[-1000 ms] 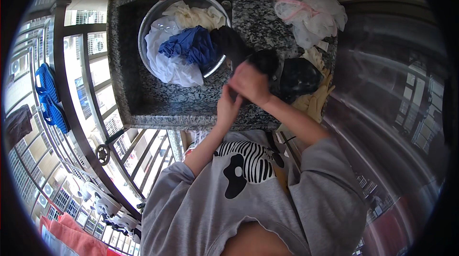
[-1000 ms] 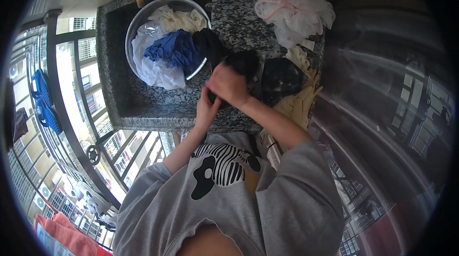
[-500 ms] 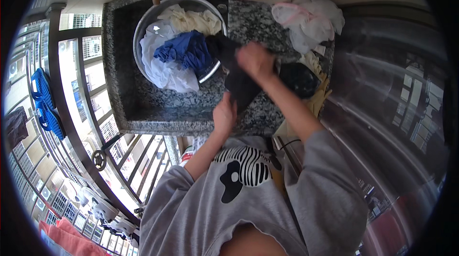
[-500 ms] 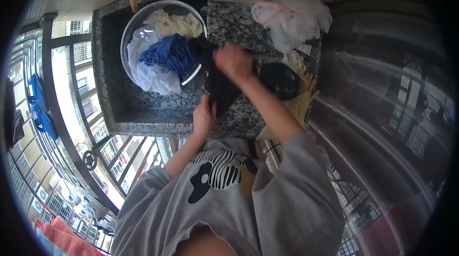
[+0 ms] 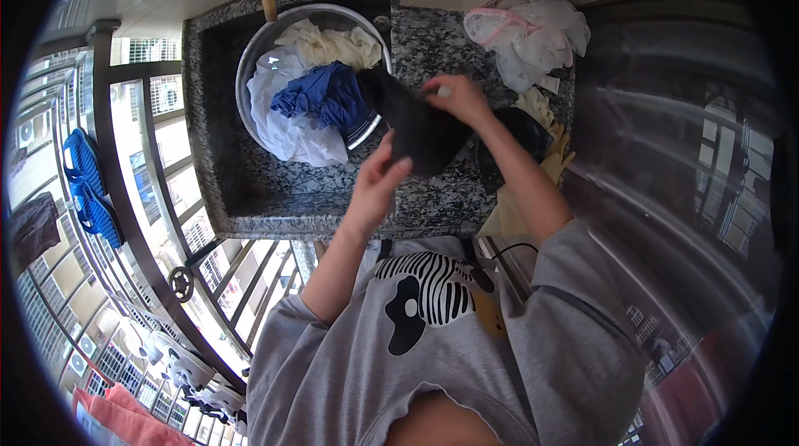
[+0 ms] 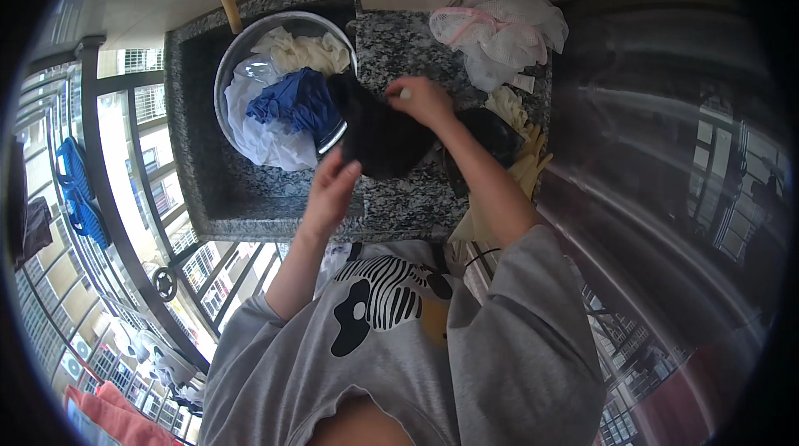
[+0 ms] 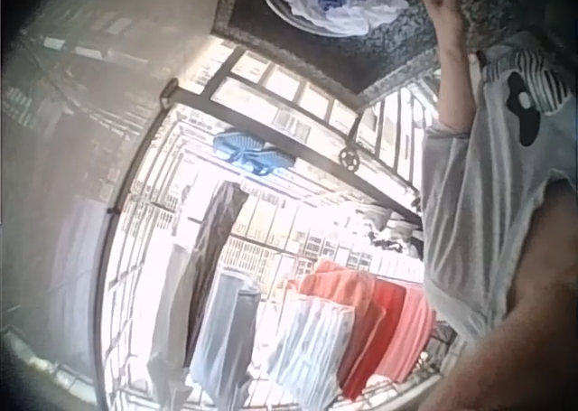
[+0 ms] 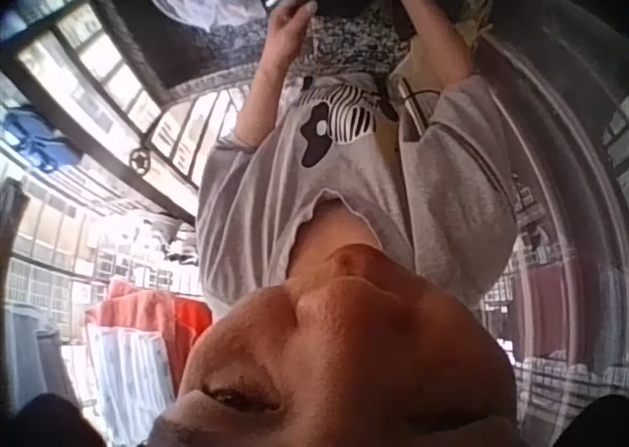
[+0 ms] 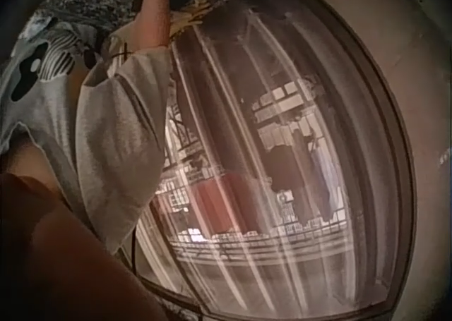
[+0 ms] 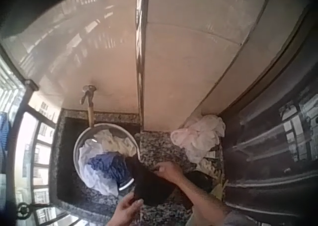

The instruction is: Hand-washing clothes in a basin at a sink.

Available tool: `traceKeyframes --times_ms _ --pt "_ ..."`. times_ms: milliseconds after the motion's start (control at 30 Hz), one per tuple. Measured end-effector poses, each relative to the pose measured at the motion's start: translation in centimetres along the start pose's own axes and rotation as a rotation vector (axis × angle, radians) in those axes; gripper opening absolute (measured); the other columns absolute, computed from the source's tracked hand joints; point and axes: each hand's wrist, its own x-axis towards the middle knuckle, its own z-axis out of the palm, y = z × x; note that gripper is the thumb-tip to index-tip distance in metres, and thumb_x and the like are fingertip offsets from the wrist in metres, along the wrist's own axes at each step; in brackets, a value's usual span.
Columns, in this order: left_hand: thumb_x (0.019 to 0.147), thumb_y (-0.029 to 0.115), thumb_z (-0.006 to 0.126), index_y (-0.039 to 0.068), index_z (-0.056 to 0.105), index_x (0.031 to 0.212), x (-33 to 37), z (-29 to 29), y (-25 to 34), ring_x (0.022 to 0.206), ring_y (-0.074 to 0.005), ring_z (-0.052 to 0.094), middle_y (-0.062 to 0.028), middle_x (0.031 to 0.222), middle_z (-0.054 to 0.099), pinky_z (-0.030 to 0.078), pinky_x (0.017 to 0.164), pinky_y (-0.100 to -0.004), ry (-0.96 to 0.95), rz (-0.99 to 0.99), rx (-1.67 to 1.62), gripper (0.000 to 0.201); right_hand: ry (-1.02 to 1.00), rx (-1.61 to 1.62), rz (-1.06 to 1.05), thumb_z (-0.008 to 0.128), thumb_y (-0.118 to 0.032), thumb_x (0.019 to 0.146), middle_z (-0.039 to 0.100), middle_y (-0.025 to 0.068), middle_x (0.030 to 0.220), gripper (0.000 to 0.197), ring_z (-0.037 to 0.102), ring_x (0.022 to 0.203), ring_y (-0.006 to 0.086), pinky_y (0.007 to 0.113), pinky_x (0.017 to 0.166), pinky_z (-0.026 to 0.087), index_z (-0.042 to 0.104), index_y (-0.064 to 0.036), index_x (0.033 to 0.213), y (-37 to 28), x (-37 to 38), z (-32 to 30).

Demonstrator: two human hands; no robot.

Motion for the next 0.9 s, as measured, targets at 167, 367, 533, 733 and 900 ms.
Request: traceKeyframes --times_ms 167,367,533,733,900 --pt "0.09 0.017 0.063 -0.002 0.048 0.133 3.5 1.3 6.3 0.126 -0.0221 0.049 -0.0128 0.138 0.049 0.037 0.107 -0.0367 -0.208 0.101 -0.788 0.05 -0.514 0.431 0.103 0.067 -0.014 0.084 0.068 0.0074 0.115 0.045 0.062 0.104 0.0129 0.032 0.089 0.049 0.061 -0.0072 0.128 -5.3 -1.3 -3.5" --pt "0.086 0.03 0.065 -0.002 0.034 0.144 5.1 3.8 15.5 0.13 -0.0269 0.047 -0.0154 0.141 0.046 0.036 0.109 -0.0409 -0.547 0.149 -1.096 0.073 -0.354 0.958 0.034 0.067 -0.019 0.089 0.067 0.0079 0.108 0.037 0.059 0.101 0.0114 0.025 0.081 0.05 0.06 -0.0032 0.121 -7.9 -5.4 -11.7" --pt "0.085 0.029 0.066 -0.002 0.03 0.146 2.8 5.3 15.6 0.132 -0.0273 0.045 -0.0157 0.143 0.044 0.034 0.11 -0.0415 -0.729 0.286 -1.111 0.077 -0.211 1.104 -0.104 0.068 -0.022 0.089 0.067 0.0058 0.102 0.03 0.06 0.095 0.011 0.024 0.077 0.05 0.062 -0.0039 0.112 -8.6 -8.3 -19.2" --pt "0.085 0.026 0.071 -0.004 0.023 0.148 -1.5 0.8 4.8 0.134 -0.0222 0.042 -0.0168 0.146 0.04 0.031 0.113 -0.036 -0.342 -0.207 -0.638 0.084 0.009 0.815 0.168 0.073 -0.026 0.085 0.064 0.0009 0.087 0.025 0.059 0.078 0.0124 0.026 0.07 0.049 0.061 -0.0054 0.093 -9.2 -7.4 -15.2" --pt "0.091 0.018 0.065 -0.003 0.037 0.133 -1.8 -1.5 -8.1 0.115 -0.0291 0.06 -0.0203 0.126 0.059 0.047 0.096 -0.0373 0.031 -0.101 0.062 0.054 0.327 -0.087 -0.419 0.071 -0.023 0.08 0.057 0.0047 0.076 0.017 0.06 0.071 0.0244 0.037 0.061 0.051 0.06 -0.01 0.08 -5.4 -8.1 5.5"
